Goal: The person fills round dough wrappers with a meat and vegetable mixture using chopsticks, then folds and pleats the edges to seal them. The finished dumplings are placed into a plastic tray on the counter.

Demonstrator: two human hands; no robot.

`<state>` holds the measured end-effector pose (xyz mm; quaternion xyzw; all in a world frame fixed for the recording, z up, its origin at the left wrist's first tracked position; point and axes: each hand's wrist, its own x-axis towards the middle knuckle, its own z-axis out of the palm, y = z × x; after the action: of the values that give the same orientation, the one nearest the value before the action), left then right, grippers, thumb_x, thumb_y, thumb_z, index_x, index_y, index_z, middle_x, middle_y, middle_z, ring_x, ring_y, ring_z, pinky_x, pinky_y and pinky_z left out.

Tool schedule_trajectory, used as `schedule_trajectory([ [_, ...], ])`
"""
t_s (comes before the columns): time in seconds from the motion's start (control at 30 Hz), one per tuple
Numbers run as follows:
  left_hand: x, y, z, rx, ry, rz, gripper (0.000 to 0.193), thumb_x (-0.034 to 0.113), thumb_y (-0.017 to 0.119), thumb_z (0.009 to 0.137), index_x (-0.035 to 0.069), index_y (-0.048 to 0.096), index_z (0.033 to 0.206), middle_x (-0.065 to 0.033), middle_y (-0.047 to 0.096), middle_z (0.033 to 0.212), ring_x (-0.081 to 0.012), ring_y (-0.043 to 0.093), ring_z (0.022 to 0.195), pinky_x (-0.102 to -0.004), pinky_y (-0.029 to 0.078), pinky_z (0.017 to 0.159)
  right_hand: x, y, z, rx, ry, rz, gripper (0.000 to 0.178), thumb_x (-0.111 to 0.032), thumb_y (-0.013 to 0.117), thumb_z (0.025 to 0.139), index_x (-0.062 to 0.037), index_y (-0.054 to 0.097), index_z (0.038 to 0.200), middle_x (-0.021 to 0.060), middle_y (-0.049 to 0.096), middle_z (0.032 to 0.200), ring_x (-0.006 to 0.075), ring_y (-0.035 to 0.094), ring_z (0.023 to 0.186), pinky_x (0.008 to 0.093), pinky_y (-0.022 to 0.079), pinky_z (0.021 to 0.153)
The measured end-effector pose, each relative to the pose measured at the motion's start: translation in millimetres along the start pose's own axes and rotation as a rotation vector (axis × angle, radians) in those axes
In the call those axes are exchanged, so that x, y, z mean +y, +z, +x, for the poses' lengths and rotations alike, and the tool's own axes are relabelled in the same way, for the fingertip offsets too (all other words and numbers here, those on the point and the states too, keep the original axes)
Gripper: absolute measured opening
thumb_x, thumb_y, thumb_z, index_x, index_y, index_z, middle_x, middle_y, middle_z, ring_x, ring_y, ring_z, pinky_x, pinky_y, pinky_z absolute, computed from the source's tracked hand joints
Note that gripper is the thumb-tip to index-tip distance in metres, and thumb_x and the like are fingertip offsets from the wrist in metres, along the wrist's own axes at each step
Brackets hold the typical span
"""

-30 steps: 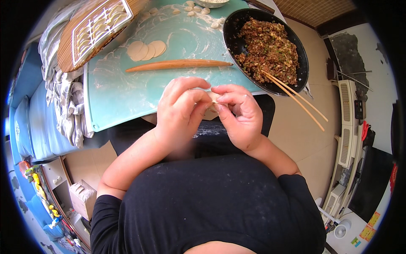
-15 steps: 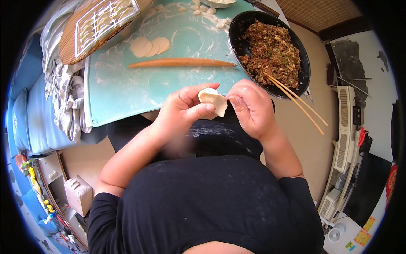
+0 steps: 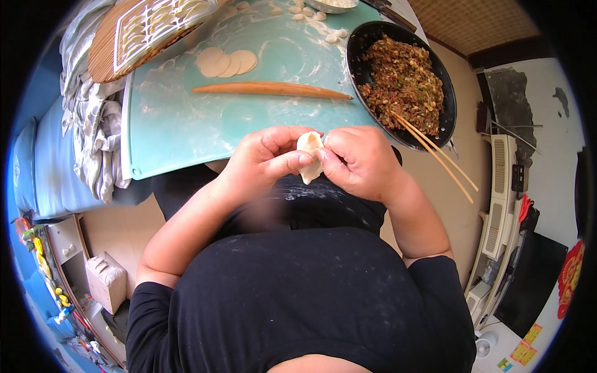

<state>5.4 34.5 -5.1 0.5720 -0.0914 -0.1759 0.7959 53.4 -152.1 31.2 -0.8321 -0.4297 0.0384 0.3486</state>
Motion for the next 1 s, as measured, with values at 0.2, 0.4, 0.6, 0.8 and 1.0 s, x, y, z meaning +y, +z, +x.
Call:
schedule_trajectory([
  [0.2,-2,-4,-4,0.041,-0.005,-0.005,0.032,0.016,0.055,0.088,-0.002,0.054,0.115,-0.0035,0.061,0.096,-0.009,0.055,0.088,-0.0239,0.045,0.078,-1,3,4,-0.065,0.091,0.27,0.018,-0.015,0.052,0.083,-0.0029,0.052,0.07,0.0142,0.052,0.064,0.0298,0.05,0.056,0.0357,0.04,0.052],
  [0.4,-2,-7,-8,0.04,-0.039,-0.009,0.035,0.024,0.051,0.091,0.001,0.054,0.116,0.0,0.06,0.092,-0.0054,0.051,0.078,-0.0202,0.043,0.067,1,2,15,-0.142,0.256,0.425,0.028,-0.02,0.05,0.088,-0.0002,0.048,0.068,0.0103,0.047,0.061,0.0185,0.043,0.055,0.0303,0.037,0.053],
  [0.6,0,-11,-12,0.038,-0.126,-0.018,0.037,0.024,0.049,0.092,-0.004,0.052,0.116,-0.0052,0.059,0.102,-0.01,0.053,0.091,-0.0247,0.042,0.082,1,6,16,-0.152,0.266,0.449,0.027,-0.019,0.051,0.087,0.0,0.048,0.067,0.0116,0.048,0.061,0.0202,0.044,0.055,0.0314,0.037,0.053],
  [0.8,0,-14,-12,0.02,-0.185,-0.023,0.036,0.024,0.049,0.092,-0.003,0.053,0.115,-0.0045,0.059,0.1,-0.0095,0.053,0.09,-0.0244,0.042,0.08,4,2,25,-0.212,0.246,0.371,0.028,-0.022,0.051,0.087,-0.0002,0.051,0.069,0.0114,0.048,0.061,0.0193,0.046,0.056,0.0322,0.037,0.053],
  [1.0,-1,-13,-12,0.042,-0.176,0.002,0.035,0.028,0.049,0.091,0.001,0.056,0.112,0.0004,0.059,0.087,-0.0055,0.049,0.074,-0.0202,0.04,0.066,8,11,18,-0.118,0.251,0.411,0.027,-0.022,0.051,0.086,-0.001,0.052,0.07,0.0138,0.05,0.062,0.0261,0.049,0.056,0.0331,0.038,0.053],
])
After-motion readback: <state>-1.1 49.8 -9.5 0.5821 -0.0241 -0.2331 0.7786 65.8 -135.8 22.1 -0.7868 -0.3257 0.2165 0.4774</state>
